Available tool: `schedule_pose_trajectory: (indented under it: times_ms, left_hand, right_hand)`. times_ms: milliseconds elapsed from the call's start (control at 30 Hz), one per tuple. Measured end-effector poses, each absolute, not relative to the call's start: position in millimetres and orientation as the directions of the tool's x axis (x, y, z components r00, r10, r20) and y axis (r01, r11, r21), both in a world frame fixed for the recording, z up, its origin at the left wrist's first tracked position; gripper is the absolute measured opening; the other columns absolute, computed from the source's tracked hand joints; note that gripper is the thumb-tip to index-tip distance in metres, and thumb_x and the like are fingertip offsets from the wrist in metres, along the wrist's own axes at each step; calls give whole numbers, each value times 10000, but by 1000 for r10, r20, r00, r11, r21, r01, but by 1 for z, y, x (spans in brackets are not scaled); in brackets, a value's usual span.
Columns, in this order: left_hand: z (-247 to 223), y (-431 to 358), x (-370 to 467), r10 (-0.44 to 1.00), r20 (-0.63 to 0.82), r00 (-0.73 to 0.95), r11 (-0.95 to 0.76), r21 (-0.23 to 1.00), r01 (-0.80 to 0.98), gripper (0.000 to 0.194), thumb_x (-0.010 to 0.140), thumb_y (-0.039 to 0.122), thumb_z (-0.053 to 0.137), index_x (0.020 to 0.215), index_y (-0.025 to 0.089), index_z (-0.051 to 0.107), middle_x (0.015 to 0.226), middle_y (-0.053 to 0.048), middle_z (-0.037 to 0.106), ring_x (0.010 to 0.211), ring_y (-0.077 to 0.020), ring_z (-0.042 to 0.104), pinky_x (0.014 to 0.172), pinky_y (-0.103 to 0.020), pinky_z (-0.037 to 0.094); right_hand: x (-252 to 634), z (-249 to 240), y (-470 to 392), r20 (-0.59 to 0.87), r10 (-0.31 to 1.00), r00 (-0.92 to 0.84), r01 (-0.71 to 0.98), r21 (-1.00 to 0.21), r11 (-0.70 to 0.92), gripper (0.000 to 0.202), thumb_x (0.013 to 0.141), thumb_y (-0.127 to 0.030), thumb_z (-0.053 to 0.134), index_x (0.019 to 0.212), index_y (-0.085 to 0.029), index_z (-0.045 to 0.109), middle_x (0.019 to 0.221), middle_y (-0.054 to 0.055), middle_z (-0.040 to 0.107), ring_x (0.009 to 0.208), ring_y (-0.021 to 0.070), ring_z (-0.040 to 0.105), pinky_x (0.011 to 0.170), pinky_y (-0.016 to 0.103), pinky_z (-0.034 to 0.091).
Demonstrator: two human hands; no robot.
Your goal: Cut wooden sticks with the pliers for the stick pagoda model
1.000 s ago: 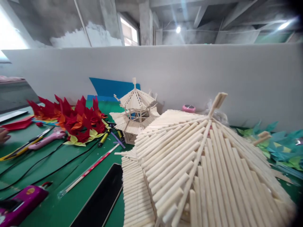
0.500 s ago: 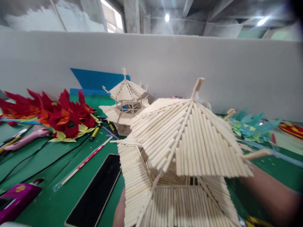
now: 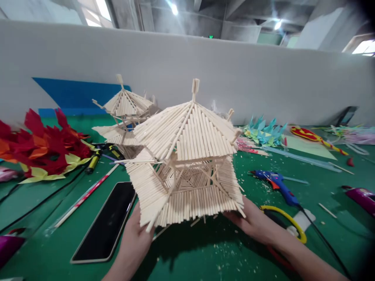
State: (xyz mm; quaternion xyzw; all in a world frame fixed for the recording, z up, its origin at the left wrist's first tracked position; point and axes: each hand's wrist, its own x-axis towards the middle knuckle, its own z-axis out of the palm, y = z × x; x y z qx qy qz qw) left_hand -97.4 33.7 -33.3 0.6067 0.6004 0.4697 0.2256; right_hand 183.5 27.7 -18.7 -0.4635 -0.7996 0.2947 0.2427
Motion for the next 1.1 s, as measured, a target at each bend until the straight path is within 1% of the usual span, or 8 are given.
schedule_pose_trajectory:
  times_ms: [100, 267, 433, 567, 700, 900, 1000, 1100]
  left_hand:
    - [-28, 33, -95, 953, 273, -133, -177, 856, 485, 264, 639, 287, 537, 855, 186, 651, 831, -57, 679, 830, -252, 623, 771, -352, 510]
    - [-30, 33, -93, 960, 257, -111, -186, 884, 429, 291, 613, 229, 496, 854, 156, 641, 975, -92, 640, 907, -258, 608, 827, -358, 481]
    - [-33, 33, -85, 966, 252, -55, -215, 905, 366, 208, 654, 217, 513, 796, 158, 653, 1060, -104, 599, 1044, -272, 537, 911, -387, 411]
    - [-35, 36, -72, 970, 245, 3, -234, 922, 309, 176, 695, 234, 525, 789, 159, 654, 1061, -105, 594, 1033, -236, 545, 880, -339, 437]
    - [-42, 43, -59, 969, 244, 45, -247, 931, 270, 181, 697, 233, 550, 821, 159, 659, 1115, -99, 570, 1082, -225, 503, 930, -331, 384]
    - [-49, 53, -52, 968, 246, 54, -252, 934, 253, 202, 703, 274, 560, 825, 151, 665, 1098, -110, 570, 1070, -243, 501, 930, -362, 373]
    - [-46, 53, -55, 967, 253, 37, -253, 927, 275, 200, 704, 270, 557, 821, 153, 669, 1061, -118, 571, 1036, -255, 508, 914, -391, 377]
    - [-45, 50, -57, 960, 280, 8, -269, 915, 302, 193, 715, 249, 536, 821, 161, 671, 1038, -114, 546, 1020, -255, 489, 896, -400, 385]
  right_hand:
    - [173, -23, 35, 147, 884, -443, 567, -718, 403, 356, 820, -250, 438, 1174, -214, 448, 1152, 85, 551, 1079, 209, 499, 929, 378, 411]
    - [166, -23, 41, 183, 862, -473, 512, -739, 438, 301, 800, -246, 429, 1082, -208, 528, 1065, 76, 614, 966, 186, 580, 848, 317, 479]
    - [171, -25, 42, 189, 876, -443, 516, -746, 422, 295, 793, -213, 429, 1059, -213, 556, 1024, 70, 636, 1015, 210, 558, 942, 386, 402]
    - [183, -24, 41, 163, 900, -405, 509, -778, 370, 320, 807, -210, 412, 1104, -228, 531, 1001, 49, 649, 1029, 192, 555, 933, 357, 418]
    - [194, -22, 38, 136, 919, -371, 535, -777, 331, 297, 820, -247, 423, 1092, -232, 542, 980, 48, 658, 1013, 193, 566, 935, 347, 417]
    - [207, -17, 36, 134, 942, -307, 627, -716, 307, 292, 829, -297, 404, 1063, -214, 558, 1006, 61, 645, 1017, 205, 561, 911, 341, 433]
    - [222, -11, 25, 144, 958, -248, 719, -635, 282, 271, 829, -284, 415, 1049, -217, 559, 1074, 80, 606, 1064, 238, 519, 923, 398, 405]
    - [238, -16, 1, 143, 975, -169, 806, -550, 220, 231, 834, -252, 395, 943, -208, 593, 1138, 127, 540, 1084, 283, 484, 893, 481, 391]
